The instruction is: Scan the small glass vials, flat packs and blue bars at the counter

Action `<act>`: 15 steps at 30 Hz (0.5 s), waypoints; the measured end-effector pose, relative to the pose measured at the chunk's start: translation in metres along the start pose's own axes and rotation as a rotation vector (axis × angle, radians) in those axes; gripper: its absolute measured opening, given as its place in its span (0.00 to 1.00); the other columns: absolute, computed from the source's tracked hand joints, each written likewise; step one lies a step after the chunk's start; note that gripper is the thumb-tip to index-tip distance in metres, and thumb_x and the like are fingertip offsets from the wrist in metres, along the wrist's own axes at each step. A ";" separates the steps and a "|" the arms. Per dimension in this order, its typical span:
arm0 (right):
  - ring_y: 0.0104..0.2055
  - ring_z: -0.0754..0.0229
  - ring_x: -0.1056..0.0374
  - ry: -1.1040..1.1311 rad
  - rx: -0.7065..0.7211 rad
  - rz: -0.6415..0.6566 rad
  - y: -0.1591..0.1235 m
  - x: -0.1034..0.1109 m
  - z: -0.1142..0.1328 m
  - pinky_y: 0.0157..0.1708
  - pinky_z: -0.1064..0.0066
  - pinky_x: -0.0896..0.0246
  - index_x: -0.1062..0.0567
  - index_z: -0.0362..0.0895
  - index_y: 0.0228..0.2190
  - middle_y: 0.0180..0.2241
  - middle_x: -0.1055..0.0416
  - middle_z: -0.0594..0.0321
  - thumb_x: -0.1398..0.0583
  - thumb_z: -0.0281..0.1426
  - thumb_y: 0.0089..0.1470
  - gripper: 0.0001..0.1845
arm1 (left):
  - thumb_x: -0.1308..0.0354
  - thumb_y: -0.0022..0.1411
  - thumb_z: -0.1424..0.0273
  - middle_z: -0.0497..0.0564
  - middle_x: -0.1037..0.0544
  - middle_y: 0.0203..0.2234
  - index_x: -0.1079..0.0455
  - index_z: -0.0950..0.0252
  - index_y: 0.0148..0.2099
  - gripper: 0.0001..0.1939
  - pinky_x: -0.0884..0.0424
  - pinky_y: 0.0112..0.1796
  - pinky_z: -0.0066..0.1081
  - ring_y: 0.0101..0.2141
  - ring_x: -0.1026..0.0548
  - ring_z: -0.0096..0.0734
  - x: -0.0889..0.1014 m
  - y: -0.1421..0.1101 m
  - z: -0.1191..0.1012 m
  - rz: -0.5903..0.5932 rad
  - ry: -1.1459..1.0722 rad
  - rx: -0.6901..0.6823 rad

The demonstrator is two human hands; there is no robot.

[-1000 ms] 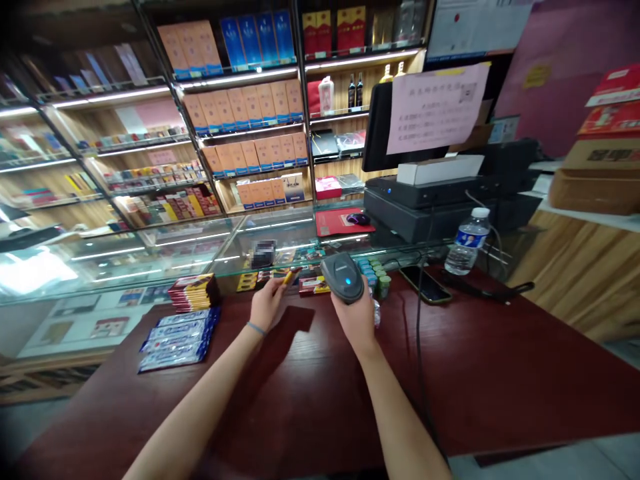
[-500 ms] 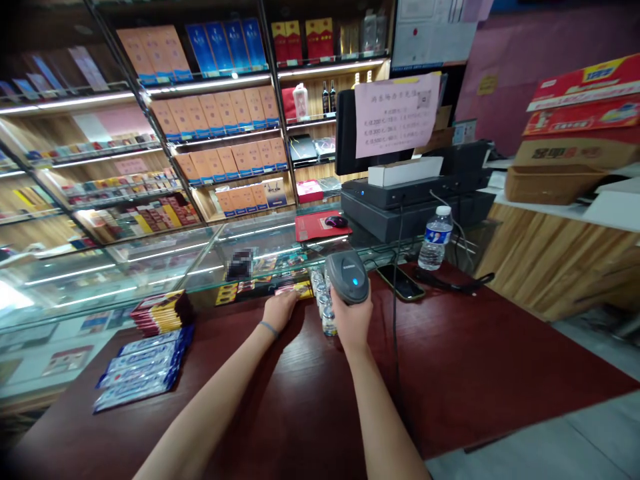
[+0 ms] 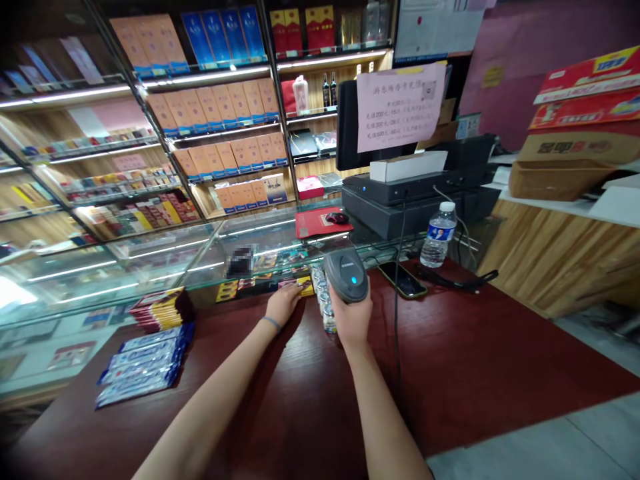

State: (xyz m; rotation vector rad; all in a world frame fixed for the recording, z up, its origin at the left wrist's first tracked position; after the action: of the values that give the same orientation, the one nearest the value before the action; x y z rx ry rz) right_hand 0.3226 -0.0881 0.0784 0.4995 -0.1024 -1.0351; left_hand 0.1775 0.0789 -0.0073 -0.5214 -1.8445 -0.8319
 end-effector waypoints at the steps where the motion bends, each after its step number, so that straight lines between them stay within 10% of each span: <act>1: 0.33 0.52 0.26 -0.002 -0.010 0.000 -0.001 -0.001 0.000 0.34 0.60 0.28 0.27 0.43 0.42 0.29 0.24 0.58 0.33 0.47 0.49 0.25 | 0.43 0.67 0.76 0.56 0.23 0.56 0.29 0.60 0.59 0.20 0.32 0.60 0.39 0.58 0.27 0.37 0.001 -0.002 0.000 -0.017 -0.038 0.002; 15: 0.17 0.58 0.36 -0.081 -0.057 0.210 -0.022 -0.025 -0.002 0.21 0.64 0.35 0.32 0.49 0.24 0.16 0.33 0.66 0.34 0.50 0.48 0.20 | 0.48 0.71 0.70 0.56 0.24 0.55 0.33 0.60 0.63 0.20 0.32 0.60 0.41 0.56 0.27 0.37 0.090 -0.095 0.054 -0.488 -0.225 0.114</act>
State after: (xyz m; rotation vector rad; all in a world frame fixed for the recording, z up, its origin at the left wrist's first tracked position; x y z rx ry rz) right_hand 0.2924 -0.0752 0.0709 0.3858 -0.1924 -0.8505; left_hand 0.0436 0.0542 0.0312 -0.0878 -2.2568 -1.0089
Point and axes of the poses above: each hand's wrist, its own y-axis towards the middle knuckle, its own x-axis out of the back of the hand, z = x × y, the point moved 2 cm from there along y, towards the middle knuckle
